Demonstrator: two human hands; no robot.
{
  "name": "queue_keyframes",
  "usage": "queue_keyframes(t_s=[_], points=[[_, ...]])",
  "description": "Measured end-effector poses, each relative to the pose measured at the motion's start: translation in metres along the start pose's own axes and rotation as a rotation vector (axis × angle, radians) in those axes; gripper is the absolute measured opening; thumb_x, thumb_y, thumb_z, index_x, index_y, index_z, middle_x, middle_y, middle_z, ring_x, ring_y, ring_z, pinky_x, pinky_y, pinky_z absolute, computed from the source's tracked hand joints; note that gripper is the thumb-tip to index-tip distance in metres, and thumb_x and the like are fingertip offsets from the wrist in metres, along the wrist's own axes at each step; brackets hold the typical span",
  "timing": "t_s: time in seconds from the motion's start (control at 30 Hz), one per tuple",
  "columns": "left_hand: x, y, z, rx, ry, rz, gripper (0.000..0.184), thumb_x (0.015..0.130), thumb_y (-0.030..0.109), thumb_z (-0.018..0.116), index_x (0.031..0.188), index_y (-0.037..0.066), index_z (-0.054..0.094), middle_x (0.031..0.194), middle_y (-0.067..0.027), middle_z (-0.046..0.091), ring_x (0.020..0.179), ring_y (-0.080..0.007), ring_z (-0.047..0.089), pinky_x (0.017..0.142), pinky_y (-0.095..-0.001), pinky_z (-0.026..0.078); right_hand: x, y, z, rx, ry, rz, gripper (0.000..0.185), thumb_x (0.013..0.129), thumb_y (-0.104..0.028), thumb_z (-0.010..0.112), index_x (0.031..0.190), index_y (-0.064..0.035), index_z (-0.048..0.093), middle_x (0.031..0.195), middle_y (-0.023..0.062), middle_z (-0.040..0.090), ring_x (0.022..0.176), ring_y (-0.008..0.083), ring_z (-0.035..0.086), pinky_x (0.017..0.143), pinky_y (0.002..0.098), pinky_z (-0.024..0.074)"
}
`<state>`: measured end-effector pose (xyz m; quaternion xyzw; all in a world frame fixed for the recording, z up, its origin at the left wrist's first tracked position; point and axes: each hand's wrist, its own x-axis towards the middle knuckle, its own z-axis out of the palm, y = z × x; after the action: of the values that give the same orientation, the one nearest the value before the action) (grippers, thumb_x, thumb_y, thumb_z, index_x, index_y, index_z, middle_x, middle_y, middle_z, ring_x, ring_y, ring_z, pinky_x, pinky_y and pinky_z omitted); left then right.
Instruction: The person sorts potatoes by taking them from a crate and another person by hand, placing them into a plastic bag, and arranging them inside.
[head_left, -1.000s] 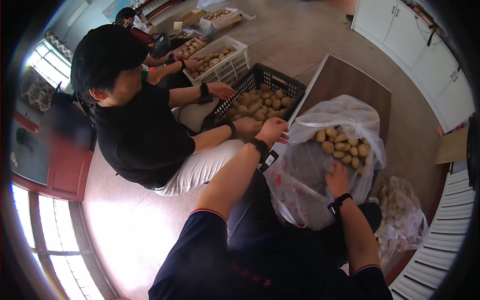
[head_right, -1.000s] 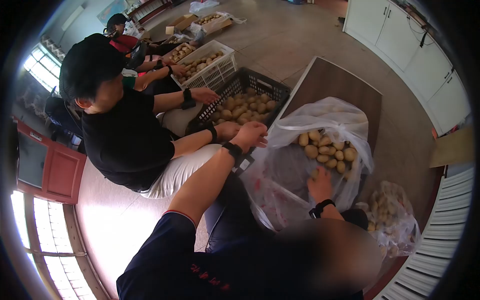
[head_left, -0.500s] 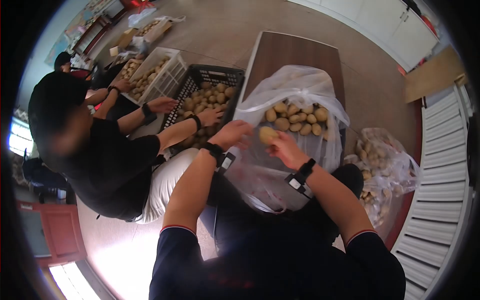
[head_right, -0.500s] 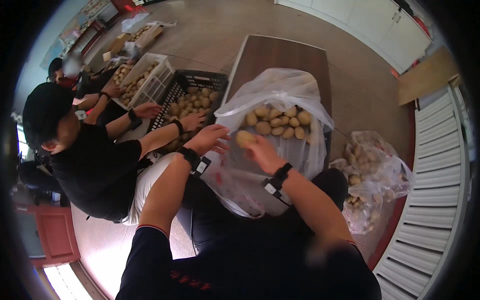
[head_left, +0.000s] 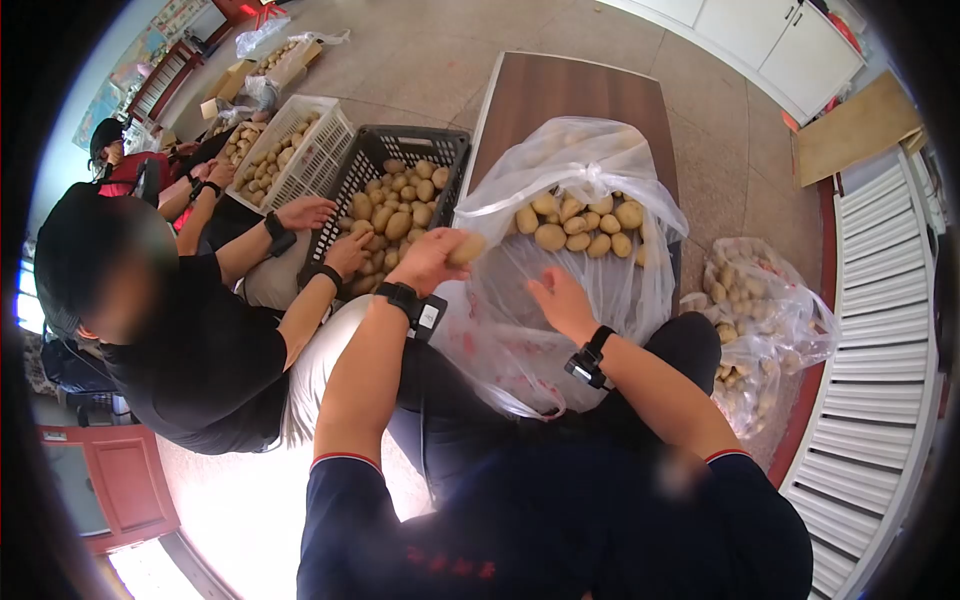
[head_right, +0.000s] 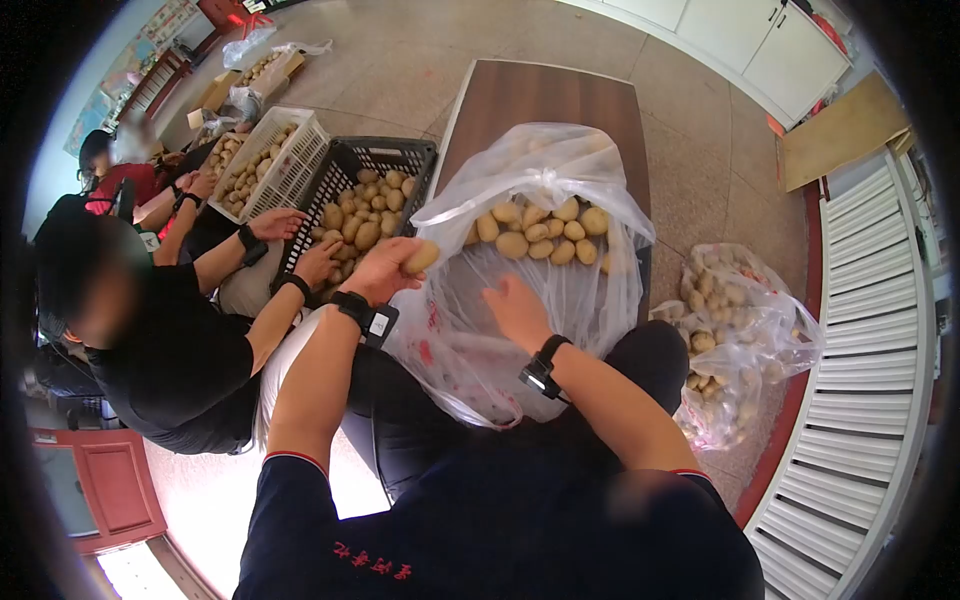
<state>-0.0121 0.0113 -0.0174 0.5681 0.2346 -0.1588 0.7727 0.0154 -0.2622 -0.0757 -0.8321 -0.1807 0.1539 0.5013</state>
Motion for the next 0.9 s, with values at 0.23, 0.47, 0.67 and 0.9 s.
queue_keyframes(t_s=[0.23, 0.47, 0.67, 0.9], points=[[0.014, -0.018, -0.054, -0.344, 0.42, 0.162, 0.036, 0.095, 0.026, 0.058, 0.12, 0.002, 0.051, 0.107, -0.0135, 0.059, 0.08, -0.0275, 0.064, 0.066, -0.0386, 0.06, -0.034, 0.022, -0.036, -0.662, 0.153, 0.203, 0.058, 0.081, -0.043, 0.072, 0.112, 0.0029, 0.054, 0.121, 0.0245, 0.054, 0.11, 0.041, 0.056, 0.091, 0.0475, 0.0468], [0.009, -0.026, -0.085, -0.438, 0.608, 0.222, 0.032, 0.096, 0.016, 0.057, 0.123, 0.001, 0.051, 0.113, -0.0164, 0.058, 0.089, -0.0311, 0.064, 0.069, -0.039, 0.06, -0.027, 0.044, -0.045, -0.594, -0.002, 0.483, 0.061, 0.08, -0.045, 0.072, 0.112, 0.0035, 0.055, 0.111, 0.0264, 0.063, 0.103, 0.0422, 0.063, 0.089, 0.0496, 0.0504], [0.009, -0.028, -0.094, -0.399, 0.734, 0.187, 0.024, 0.095, 0.016, 0.051, 0.11, -0.002, 0.055, 0.099, -0.0137, 0.06, 0.08, -0.0273, 0.065, 0.066, -0.0335, 0.059, -0.015, 0.074, -0.049, -0.582, -0.116, 0.44, 0.039, 0.085, -0.033, 0.064, 0.104, 0.0011, 0.067, 0.107, 0.0256, 0.066, 0.103, 0.0434, 0.062, 0.088, 0.0498, 0.0508], [0.009, -0.012, -0.076, -0.297, 0.694, 0.041, 0.032, 0.095, 0.019, 0.056, 0.116, -0.002, 0.046, 0.111, -0.0153, 0.051, 0.089, -0.0285, 0.065, 0.065, -0.0365, 0.06, -0.008, 0.085, -0.048, -0.653, -0.225, 0.373, 0.034, 0.084, -0.025, 0.056, 0.102, 0.0003, 0.069, 0.106, 0.0252, 0.067, 0.101, 0.0441, 0.063, 0.087, 0.05, 0.0508]])
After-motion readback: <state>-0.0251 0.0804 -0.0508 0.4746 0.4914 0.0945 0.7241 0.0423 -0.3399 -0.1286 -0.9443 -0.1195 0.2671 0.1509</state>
